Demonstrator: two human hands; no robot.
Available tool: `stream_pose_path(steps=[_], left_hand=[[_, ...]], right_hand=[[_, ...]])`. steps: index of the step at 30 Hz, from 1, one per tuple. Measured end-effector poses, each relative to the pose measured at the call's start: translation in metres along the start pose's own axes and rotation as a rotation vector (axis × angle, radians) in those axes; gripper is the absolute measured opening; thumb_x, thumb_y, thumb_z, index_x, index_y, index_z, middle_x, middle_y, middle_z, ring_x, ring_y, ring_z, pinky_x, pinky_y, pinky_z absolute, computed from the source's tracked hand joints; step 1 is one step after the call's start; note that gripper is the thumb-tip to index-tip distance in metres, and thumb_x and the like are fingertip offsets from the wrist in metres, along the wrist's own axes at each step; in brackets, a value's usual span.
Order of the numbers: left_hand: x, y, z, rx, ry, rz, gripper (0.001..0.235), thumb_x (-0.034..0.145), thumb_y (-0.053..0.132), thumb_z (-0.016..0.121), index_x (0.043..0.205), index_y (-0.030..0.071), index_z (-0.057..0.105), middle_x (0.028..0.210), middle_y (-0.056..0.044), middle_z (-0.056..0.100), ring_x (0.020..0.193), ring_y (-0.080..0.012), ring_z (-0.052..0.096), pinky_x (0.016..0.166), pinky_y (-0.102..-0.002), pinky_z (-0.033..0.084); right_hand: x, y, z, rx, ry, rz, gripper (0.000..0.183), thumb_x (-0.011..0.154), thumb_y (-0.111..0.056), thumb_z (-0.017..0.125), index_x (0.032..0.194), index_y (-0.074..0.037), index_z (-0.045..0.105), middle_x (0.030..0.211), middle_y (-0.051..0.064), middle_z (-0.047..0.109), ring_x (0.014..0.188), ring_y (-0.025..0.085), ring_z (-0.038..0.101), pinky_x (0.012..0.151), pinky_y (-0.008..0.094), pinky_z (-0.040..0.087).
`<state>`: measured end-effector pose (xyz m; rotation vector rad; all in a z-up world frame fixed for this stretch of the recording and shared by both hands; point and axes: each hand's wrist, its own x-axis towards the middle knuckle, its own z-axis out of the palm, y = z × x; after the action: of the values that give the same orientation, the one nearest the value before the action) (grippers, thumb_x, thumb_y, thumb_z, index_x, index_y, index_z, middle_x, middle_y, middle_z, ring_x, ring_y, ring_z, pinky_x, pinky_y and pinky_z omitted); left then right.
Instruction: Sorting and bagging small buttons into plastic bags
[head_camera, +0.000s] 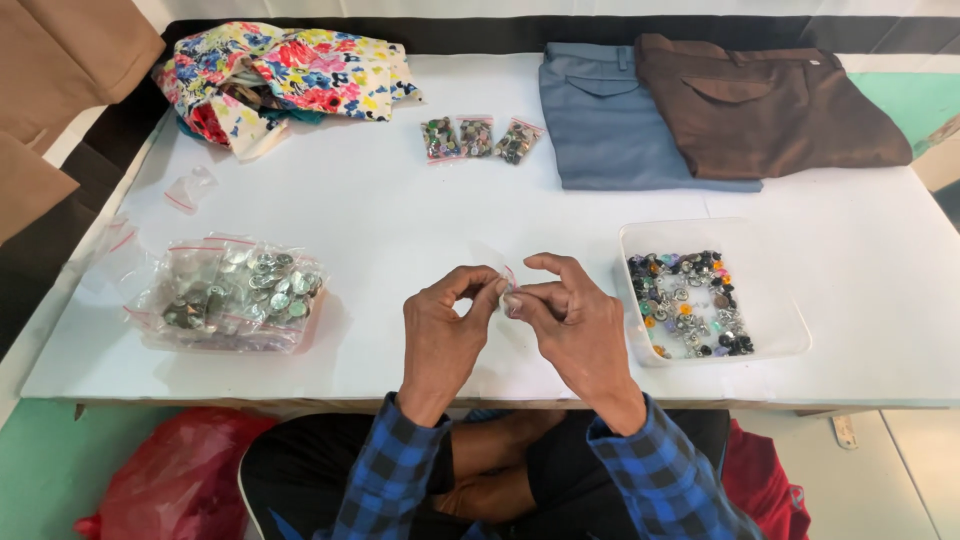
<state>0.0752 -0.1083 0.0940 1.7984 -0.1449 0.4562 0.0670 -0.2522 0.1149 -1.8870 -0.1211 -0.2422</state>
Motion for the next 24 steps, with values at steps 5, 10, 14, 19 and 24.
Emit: stream_pose_path(steps=[5,10,14,19,24], left_hand=[[0.006,-0.002,-0.015,0.091,-0.073,-0.025,0.008,0.089,0.002,0.072,0.086,0.008,0.076,0.071,-0.01,0.075,0.07,-0.02,0.074,0.072,-0.036,0.057],[0.015,0.012,-0.031,0.187,-0.209,-0.055,0.011,0.093,0.0,0.064,0.089,0.003,0.073,0.072,-0.017,0.073,0.072,-0.0274,0.074,0.064,-0.038,0.058],[0.026,0.011,-0.045,0.215,-0.308,-0.071,0.013,0.093,-0.001,0.062,0.089,0.003,0.073,0.072,-0.016,0.072,0.071,-0.0261,0.073,0.063,-0.036,0.059],[0.024,0.028,-0.053,0.318,-0.316,0.066,0.024,0.093,-0.004,0.06,0.115,0.004,0.065,0.09,-0.023,0.072,0.078,-0.0403,0.075,0.066,-0.05,0.058],[0.018,0.039,-0.055,0.538,-0.509,0.417,0.028,0.094,0.011,0.069,0.122,0.01,0.07,0.11,-0.016,0.066,0.085,-0.0337,0.071,0.098,-0.055,0.044]], right_hand=[[0.005,0.015,0.0,-0.159,-0.023,-0.137,0.011,0.093,-0.007,0.065,0.102,-0.013,0.061,0.077,0.007,0.078,0.069,0.02,0.077,0.067,0.033,0.061],[0.006,0.016,-0.009,-0.568,-0.194,-0.542,0.024,0.095,0.0,0.052,0.103,-0.017,0.067,0.101,0.001,0.076,0.084,0.022,0.077,0.076,0.033,0.062],[0.017,-0.002,-0.026,-0.819,-0.322,-0.83,0.027,0.093,-0.001,0.054,0.111,-0.014,0.071,0.109,0.007,0.071,0.097,0.023,0.074,0.087,0.035,0.061],[0.035,-0.001,-0.041,-0.794,-0.403,-0.846,0.017,0.094,-0.003,0.061,0.104,-0.01,0.071,0.106,0.007,0.069,0.097,0.026,0.073,0.079,0.037,0.062],[0.035,-0.017,-0.047,-0.684,-0.494,-0.747,0.01,0.098,-0.012,0.061,0.094,-0.013,0.07,0.097,0.002,0.068,0.089,0.022,0.072,0.076,0.033,0.061]])
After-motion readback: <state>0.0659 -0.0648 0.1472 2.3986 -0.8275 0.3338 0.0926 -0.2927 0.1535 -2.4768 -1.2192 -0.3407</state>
